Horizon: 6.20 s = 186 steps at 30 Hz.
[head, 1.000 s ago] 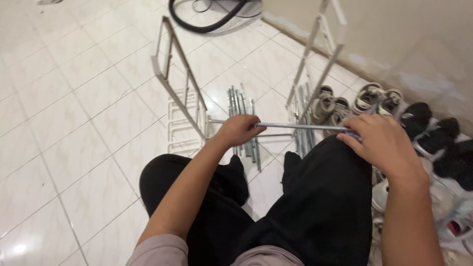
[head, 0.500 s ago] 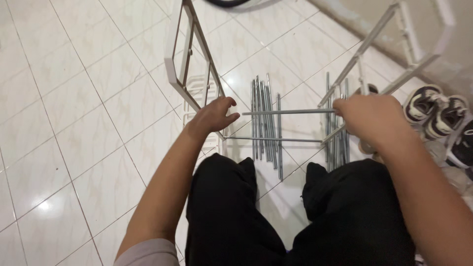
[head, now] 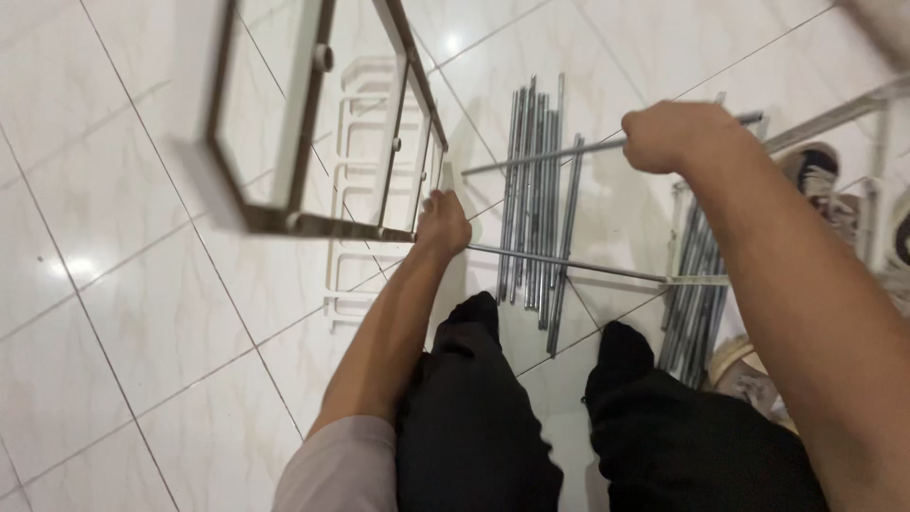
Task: The person assembles a white plastic shoe rack by inserting metal rods into the side frames. They sit on the floor, pick up rods one at a time, and slide them through the frame slots to form horizontal supports.
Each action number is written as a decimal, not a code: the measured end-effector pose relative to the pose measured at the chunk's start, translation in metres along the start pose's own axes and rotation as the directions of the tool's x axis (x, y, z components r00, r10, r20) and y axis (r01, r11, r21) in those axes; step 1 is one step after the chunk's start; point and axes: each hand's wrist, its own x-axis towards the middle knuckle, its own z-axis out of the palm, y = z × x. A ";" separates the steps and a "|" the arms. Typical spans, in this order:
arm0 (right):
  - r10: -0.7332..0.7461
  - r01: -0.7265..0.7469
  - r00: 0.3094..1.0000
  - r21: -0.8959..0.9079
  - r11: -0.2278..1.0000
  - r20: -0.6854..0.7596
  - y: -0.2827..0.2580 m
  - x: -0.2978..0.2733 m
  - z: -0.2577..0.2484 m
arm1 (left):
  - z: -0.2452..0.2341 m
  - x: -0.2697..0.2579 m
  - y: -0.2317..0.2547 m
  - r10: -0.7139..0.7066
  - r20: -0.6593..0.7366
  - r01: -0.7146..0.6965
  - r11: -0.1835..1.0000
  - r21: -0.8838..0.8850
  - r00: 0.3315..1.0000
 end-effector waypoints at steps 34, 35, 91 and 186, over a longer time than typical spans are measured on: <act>-0.274 0.279 0.960 0.131 0.951 -0.050 -0.014 0.114 0.157 | 0.065 0.087 -0.048 -0.517 0.150 0.265 0.157 -0.951 0.843; -0.273 0.277 0.961 0.128 0.952 -0.051 -0.015 0.111 0.156 | 0.068 0.087 -0.048 -0.516 0.124 0.261 0.201 -0.944 0.848; -0.467 0.453 0.881 0.146 0.880 0.079 -0.057 0.110 0.209 | 0.075 0.057 -0.049 -0.235 -0.168 0.071 0.757 -0.649 0.957; -0.296 0.566 0.809 0.536 0.626 -0.508 -0.150 0.188 0.203 | 0.072 0.096 -0.033 -0.521 -0.075 0.274 0.559 -0.782 0.850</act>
